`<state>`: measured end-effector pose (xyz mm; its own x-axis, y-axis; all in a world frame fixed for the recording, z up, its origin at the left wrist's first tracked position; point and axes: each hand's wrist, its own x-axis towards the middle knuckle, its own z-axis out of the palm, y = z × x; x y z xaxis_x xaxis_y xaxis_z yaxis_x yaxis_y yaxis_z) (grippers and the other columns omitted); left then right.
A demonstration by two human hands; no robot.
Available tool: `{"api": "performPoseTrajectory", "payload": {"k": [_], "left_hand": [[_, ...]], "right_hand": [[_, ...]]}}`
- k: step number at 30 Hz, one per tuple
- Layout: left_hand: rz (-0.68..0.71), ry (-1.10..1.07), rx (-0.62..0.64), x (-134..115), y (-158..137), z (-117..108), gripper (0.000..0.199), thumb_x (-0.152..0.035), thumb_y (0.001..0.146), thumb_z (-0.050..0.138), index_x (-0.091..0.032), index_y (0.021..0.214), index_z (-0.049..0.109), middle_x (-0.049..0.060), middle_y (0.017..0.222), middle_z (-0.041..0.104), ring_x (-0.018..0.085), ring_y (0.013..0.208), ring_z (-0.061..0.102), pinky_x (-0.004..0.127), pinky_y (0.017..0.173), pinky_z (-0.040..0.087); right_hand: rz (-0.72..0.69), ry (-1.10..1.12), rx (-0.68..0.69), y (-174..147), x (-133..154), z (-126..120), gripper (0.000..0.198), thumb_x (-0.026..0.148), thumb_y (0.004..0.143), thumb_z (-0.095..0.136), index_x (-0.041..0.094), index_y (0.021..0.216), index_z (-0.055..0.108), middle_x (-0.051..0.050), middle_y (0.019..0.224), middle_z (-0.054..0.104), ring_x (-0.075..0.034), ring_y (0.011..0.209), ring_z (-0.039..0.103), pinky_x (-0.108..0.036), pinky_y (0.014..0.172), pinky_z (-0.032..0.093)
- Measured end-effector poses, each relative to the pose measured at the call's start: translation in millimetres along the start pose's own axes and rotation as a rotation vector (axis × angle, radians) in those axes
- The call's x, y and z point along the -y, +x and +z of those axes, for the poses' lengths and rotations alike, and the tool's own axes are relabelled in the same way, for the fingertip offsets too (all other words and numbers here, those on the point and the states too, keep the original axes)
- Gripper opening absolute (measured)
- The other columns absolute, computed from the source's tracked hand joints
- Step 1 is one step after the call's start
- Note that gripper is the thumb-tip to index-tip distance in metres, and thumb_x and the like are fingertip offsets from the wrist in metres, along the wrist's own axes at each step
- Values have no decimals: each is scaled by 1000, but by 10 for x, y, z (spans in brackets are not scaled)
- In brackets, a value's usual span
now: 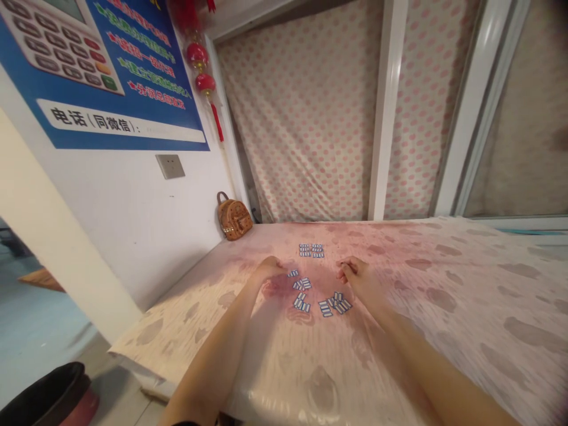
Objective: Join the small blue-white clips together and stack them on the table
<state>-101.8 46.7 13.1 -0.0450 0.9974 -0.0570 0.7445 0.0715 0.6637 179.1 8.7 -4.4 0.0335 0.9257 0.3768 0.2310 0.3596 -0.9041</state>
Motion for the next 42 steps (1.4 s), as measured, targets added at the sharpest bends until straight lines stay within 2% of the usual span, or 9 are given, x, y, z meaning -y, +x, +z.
{"api": "performPoseTrajectory", "payload": {"k": [7, 16, 21, 24, 28, 33, 36, 39, 42], "left_hand": [[61, 80, 4, 56, -7, 188, 29, -30, 64, 79, -13, 86, 70, 3, 78, 70, 17, 71, 63, 22, 60, 42], [59, -3, -21, 73, 4, 222, 14, -19, 63, 77, -14, 73, 69, 1, 65, 65, 15, 64, 61, 21, 58, 42], [96, -66, -62, 56, 2, 236, 9, -10, 69, 69, -13, 77, 67, 1, 69, 67, 13, 66, 61, 20, 59, 42], [168, -239, -50, -18, -29, 230, 6, -10, 70, 68, -13, 75, 66, 2, 70, 68, 12, 65, 62, 21, 63, 45], [339, -540, 25, -190, -155, 252, 10, -19, 69, 73, -12, 72, 67, 4, 70, 68, 12, 64, 61, 22, 64, 46], [465, -598, 149, -381, -322, 353, 34, -41, 67, 80, -10, 75, 68, 4, 70, 67, 12, 62, 57, 23, 61, 43], [487, -610, 197, -436, -333, 414, 43, -49, 63, 83, -10, 74, 67, 3, 68, 65, 12, 60, 56, 23, 60, 42], [496, -608, 187, -447, -313, 465, 46, -51, 64, 83, -10, 78, 68, 5, 74, 68, 13, 65, 58, 24, 64, 44], [501, -519, 197, -445, -327, 529, 43, -48, 67, 81, -10, 84, 71, 6, 79, 69, 13, 69, 59, 25, 67, 44]], "right_hand": [[15, -66, -2, -2, 17, -8, 21, 35, 79, 45, 20, 80, 59, -2, 63, 65, -16, 54, 60, -30, 59, 47], [34, -89, 21, -8, 9, 2, 21, 35, 78, 46, 20, 82, 59, -3, 64, 66, -17, 55, 60, -30, 58, 46], [26, -89, 12, -30, 16, 19, 20, 34, 80, 46, 20, 83, 59, -2, 64, 65, -17, 56, 60, -29, 58, 45], [35, -107, 25, -44, 17, 35, 18, 33, 81, 46, 21, 83, 60, -2, 65, 65, -16, 56, 61, -29, 58, 46], [-9, -104, 99, -59, 8, 59, 17, 34, 82, 49, 22, 84, 61, -1, 69, 67, -15, 59, 61, -28, 60, 46], [-49, -131, 199, -102, 54, 95, 19, 36, 80, 57, 23, 91, 66, -1, 80, 69, -17, 72, 64, -28, 65, 46], [-93, -122, 242, -108, 54, 109, 16, 35, 81, 55, 22, 80, 63, 0, 72, 66, -16, 68, 61, -27, 64, 44], [-120, -114, 202, -77, 8, 91, 15, 32, 82, 53, 21, 73, 59, 1, 66, 61, -15, 63, 57, -26, 61, 42], [-104, -109, 64, -32, -9, 37, 14, 31, 82, 51, 21, 73, 57, 1, 65, 61, -15, 62, 57, -27, 62, 43]]}}
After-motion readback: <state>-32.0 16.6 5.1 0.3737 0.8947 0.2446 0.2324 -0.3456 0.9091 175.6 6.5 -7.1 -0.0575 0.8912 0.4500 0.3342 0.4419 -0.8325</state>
